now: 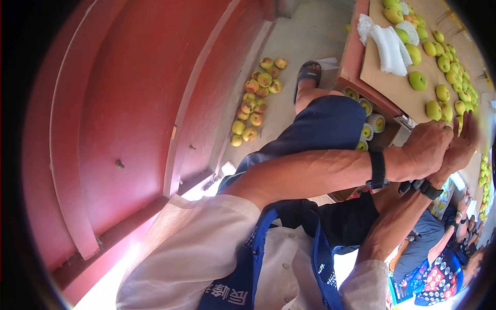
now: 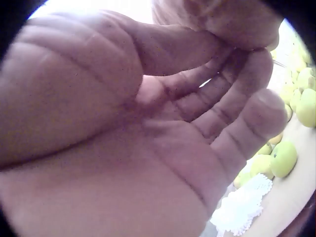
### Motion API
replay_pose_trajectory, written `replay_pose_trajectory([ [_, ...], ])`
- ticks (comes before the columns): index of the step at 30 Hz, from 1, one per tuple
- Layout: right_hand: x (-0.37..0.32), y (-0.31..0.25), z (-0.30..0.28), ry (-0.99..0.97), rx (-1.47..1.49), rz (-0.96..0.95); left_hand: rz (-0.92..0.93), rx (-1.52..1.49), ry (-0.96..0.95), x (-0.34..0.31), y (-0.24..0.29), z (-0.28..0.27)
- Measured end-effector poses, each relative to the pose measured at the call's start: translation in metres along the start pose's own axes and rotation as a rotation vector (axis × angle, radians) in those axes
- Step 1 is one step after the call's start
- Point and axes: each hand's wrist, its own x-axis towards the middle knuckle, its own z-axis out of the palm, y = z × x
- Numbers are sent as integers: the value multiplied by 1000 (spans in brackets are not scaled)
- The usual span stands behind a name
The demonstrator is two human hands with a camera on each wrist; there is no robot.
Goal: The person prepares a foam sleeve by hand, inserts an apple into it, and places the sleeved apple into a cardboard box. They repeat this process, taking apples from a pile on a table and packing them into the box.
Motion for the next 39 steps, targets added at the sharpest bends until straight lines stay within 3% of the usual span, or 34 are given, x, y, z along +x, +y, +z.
replay_pose_trajectory([
  [5, 2, 7, -1, -54, -79, -9, -43, -111, 33, -1, -9, 13],
  [11, -1, 7, 1, -96, -67, 13, -151, -26, 8, 2, -15, 20],
  [17, 1, 4, -5, -29, -92, -14, -97, 73, -121, 1, -7, 8],
  [21, -3, 0, -3, 21, -54, -17, -45, 42, -112, -3, -8, 9],
  [24, -3, 4, -6, -57, -42, -88, -67, 20, -12, -2, -15, 22],
  [27, -1, 7, -4, -113, -21, -100, -141, 2, 29, 1, -20, 27],
  [30, -5, 6, -2, -80, -37, -93, -255, -41, -96, 6, -19, 26],
  [33, -4, 2, -6, -68, -51, -99, -257, 35, -144, 4, -13, 27],
  [39, 2, 6, -21, -33, -54, -121, -54, 126, -180, 1, -8, 17],
])
